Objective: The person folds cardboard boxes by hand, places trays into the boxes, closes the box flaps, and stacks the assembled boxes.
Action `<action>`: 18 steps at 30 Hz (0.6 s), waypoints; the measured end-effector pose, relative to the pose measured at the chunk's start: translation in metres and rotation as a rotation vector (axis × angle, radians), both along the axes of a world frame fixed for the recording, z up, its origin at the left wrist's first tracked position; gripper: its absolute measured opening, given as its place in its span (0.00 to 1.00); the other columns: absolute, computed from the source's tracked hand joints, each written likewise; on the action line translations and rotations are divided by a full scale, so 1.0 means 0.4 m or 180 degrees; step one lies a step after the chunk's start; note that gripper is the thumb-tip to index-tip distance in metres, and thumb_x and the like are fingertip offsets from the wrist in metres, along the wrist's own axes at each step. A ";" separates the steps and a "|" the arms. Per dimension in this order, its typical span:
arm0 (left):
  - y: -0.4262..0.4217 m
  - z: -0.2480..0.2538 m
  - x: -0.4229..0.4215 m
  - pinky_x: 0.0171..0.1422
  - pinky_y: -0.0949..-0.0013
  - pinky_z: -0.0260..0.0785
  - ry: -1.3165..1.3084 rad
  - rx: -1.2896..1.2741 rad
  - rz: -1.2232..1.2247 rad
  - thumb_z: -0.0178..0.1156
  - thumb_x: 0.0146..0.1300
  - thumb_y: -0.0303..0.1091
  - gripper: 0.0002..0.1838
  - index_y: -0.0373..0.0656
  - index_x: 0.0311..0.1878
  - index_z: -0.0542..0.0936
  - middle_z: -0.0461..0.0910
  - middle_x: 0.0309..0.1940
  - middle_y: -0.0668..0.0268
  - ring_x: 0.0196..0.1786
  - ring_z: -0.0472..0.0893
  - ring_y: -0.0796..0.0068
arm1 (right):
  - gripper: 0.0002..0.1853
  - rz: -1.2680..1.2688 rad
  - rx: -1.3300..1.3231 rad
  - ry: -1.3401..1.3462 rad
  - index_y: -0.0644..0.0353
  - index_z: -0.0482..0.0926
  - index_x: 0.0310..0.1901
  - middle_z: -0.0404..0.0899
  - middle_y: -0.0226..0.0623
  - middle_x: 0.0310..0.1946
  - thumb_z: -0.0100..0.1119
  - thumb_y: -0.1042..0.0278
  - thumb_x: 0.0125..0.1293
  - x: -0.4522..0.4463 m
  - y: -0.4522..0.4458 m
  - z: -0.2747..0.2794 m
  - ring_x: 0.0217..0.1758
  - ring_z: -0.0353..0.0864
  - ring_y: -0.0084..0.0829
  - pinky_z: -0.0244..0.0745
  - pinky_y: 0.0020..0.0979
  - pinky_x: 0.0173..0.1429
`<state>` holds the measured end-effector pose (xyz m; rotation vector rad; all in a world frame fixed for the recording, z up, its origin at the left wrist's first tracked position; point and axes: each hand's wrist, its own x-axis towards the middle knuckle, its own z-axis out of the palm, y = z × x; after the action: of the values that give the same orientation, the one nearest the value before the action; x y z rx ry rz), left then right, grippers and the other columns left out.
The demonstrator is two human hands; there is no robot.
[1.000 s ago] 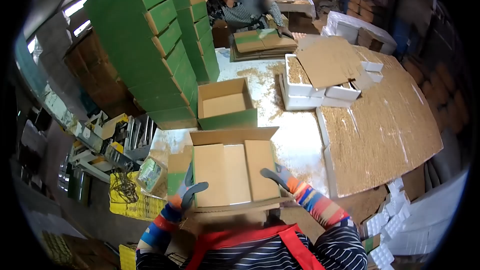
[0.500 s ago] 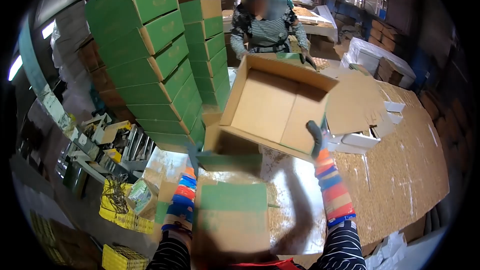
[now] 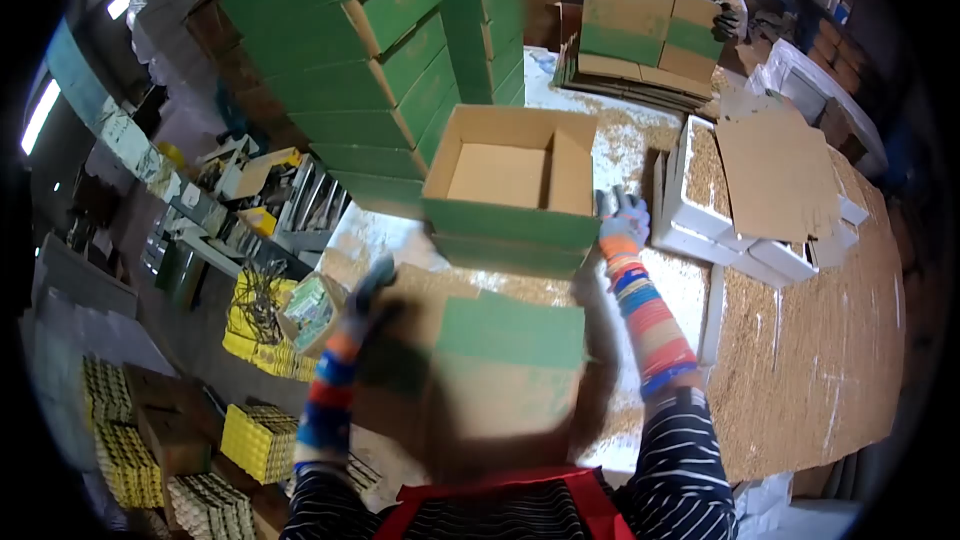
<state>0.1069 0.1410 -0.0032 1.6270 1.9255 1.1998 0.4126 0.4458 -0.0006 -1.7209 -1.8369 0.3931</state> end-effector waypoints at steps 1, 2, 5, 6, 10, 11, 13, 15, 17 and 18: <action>-0.089 -0.035 -0.004 0.67 0.65 0.55 0.0702 -0.0168 -0.0249 0.42 0.67 0.35 0.22 0.38 0.62 0.65 0.66 0.60 0.55 0.63 0.65 0.65 | 0.22 0.0011 0.0654 0.0503 0.51 0.73 0.55 0.70 0.48 0.51 0.58 0.55 0.59 0.040 0.012 -0.045 0.55 0.69 0.42 0.66 0.34 0.56; -0.193 -0.081 0.012 0.67 0.61 0.55 0.1733 -0.0517 -0.0424 0.48 0.60 0.39 0.27 0.39 0.62 0.64 0.65 0.60 0.53 0.62 0.65 0.60 | 0.21 -0.0071 0.0472 0.1351 0.59 0.72 0.55 0.69 0.49 0.52 0.56 0.59 0.62 0.053 -0.064 0.014 0.55 0.69 0.44 0.64 0.33 0.58; -0.386 -0.124 0.090 0.64 0.50 0.55 0.3585 -0.1483 -0.0910 0.64 0.42 0.52 0.44 0.43 0.63 0.63 0.63 0.60 0.49 0.61 0.64 0.45 | 0.23 0.0491 0.1135 0.2311 0.71 0.68 0.54 0.69 0.52 0.52 0.56 0.64 0.61 0.047 -0.349 0.074 0.55 0.68 0.44 0.61 0.38 0.61; -0.392 -0.015 0.164 0.64 0.49 0.55 0.3147 -0.1778 -0.1081 0.62 0.44 0.51 0.42 0.44 0.63 0.64 0.62 0.61 0.48 0.61 0.63 0.44 | 0.27 0.1201 0.0641 0.1589 0.68 0.68 0.53 0.69 0.53 0.50 0.59 0.59 0.56 0.030 -0.453 0.104 0.54 0.67 0.47 0.62 0.39 0.60; -0.416 0.022 0.198 0.64 0.51 0.55 0.2063 -0.0709 -0.1514 0.58 0.47 0.45 0.35 0.46 0.61 0.66 0.63 0.61 0.51 0.62 0.63 0.49 | 0.42 0.4129 0.0054 -0.0934 0.56 0.58 0.64 0.62 0.54 0.58 0.59 0.43 0.50 0.004 -0.791 0.158 0.62 0.60 0.52 0.54 0.45 0.66; -0.407 0.067 0.196 0.64 0.52 0.56 0.1950 -0.0790 -0.1664 0.57 0.49 0.44 0.33 0.46 0.61 0.66 0.64 0.60 0.52 0.61 0.64 0.51 | 0.31 0.4234 0.0780 -0.1776 0.59 0.62 0.61 0.65 0.51 0.55 0.52 0.60 0.54 0.015 -0.835 0.117 0.58 0.64 0.51 0.61 0.46 0.59; -0.368 0.187 0.185 0.64 0.56 0.57 0.1750 -0.0924 -0.1956 0.55 0.53 0.42 0.30 0.46 0.60 0.67 0.67 0.59 0.55 0.60 0.66 0.55 | 0.25 0.4064 0.0980 -0.1393 0.58 0.66 0.57 0.70 0.47 0.49 0.46 0.68 0.54 0.009 -0.827 0.234 0.53 0.70 0.44 0.66 0.41 0.53; -0.364 0.239 0.169 0.61 0.61 0.63 0.1732 -0.0563 -0.1846 0.54 0.56 0.43 0.27 0.45 0.60 0.67 0.72 0.55 0.58 0.56 0.71 0.58 | 0.22 0.3904 0.1154 -0.1489 0.57 0.69 0.53 0.73 0.42 0.42 0.47 0.67 0.54 0.033 -0.790 0.319 0.45 0.73 0.39 0.67 0.37 0.47; -0.312 0.426 0.149 0.60 0.62 0.64 0.1718 -0.1019 -0.2236 0.52 0.59 0.43 0.27 0.46 0.61 0.67 0.72 0.54 0.56 0.54 0.72 0.56 | 0.18 0.3712 0.1307 -0.1697 0.56 0.72 0.47 0.73 0.32 0.30 0.50 0.64 0.53 0.048 -0.758 0.403 0.32 0.75 0.33 0.67 0.33 0.37; -0.276 0.475 0.128 0.60 0.61 0.63 0.0956 -0.1612 -0.2345 0.49 0.60 0.38 0.23 0.42 0.59 0.68 0.73 0.52 0.55 0.54 0.72 0.54 | 0.18 0.3680 0.1360 -0.1627 0.56 0.72 0.47 0.73 0.32 0.29 0.52 0.64 0.52 0.046 -0.733 0.432 0.32 0.75 0.33 0.67 0.32 0.36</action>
<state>0.1581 0.0307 0.1869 2.0000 1.3744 0.1728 0.4310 0.1524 0.1721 -0.3363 -2.8905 -0.0495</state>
